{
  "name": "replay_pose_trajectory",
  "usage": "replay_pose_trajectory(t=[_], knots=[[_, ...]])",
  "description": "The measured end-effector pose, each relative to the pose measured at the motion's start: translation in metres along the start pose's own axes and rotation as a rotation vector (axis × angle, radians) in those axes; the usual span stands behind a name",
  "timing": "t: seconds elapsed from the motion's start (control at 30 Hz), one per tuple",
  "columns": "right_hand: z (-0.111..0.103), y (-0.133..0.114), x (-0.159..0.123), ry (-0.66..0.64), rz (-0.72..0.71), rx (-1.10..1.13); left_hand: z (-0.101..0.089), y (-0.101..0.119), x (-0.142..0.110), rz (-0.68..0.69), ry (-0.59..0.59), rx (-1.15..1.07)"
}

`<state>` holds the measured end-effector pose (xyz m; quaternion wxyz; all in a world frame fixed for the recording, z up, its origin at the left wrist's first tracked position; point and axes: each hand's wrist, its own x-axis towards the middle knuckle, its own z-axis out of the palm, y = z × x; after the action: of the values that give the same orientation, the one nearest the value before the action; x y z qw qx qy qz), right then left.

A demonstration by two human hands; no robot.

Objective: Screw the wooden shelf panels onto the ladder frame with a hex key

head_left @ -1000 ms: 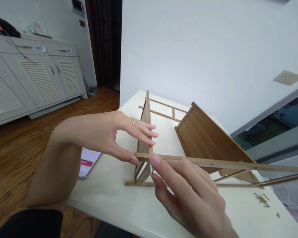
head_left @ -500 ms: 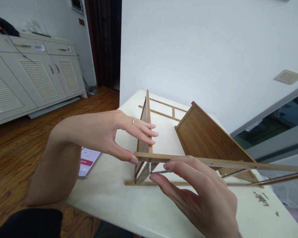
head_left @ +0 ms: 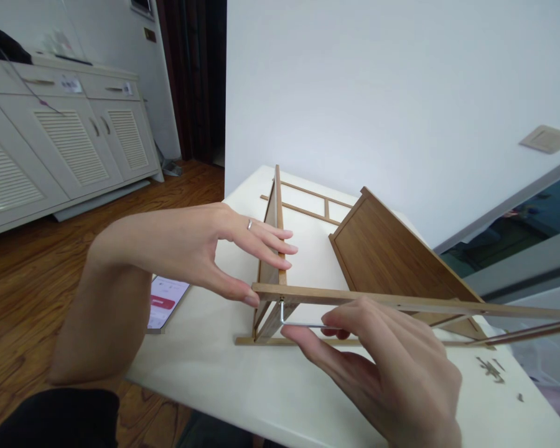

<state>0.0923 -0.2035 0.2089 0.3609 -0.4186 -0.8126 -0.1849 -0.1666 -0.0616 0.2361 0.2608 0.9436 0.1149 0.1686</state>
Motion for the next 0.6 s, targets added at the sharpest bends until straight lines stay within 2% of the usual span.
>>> replay_pose_trajectory(t=[0.27,0.37,0.6], knots=[[0.004,-0.0019,0.002,0.035,0.027,0.016,-0.0001,0.0009,0.0006,0.01,-0.005,0.013],[0.0061,-0.0012,0.0003,0.05,0.006,0.088,0.0007,-0.0003,0.0004,0.025,0.009,-0.01],[0.0006,-0.0027,-0.001,0.006,-0.018,0.075,0.0013,-0.0015,0.0012,0.037,0.02,-0.036]])
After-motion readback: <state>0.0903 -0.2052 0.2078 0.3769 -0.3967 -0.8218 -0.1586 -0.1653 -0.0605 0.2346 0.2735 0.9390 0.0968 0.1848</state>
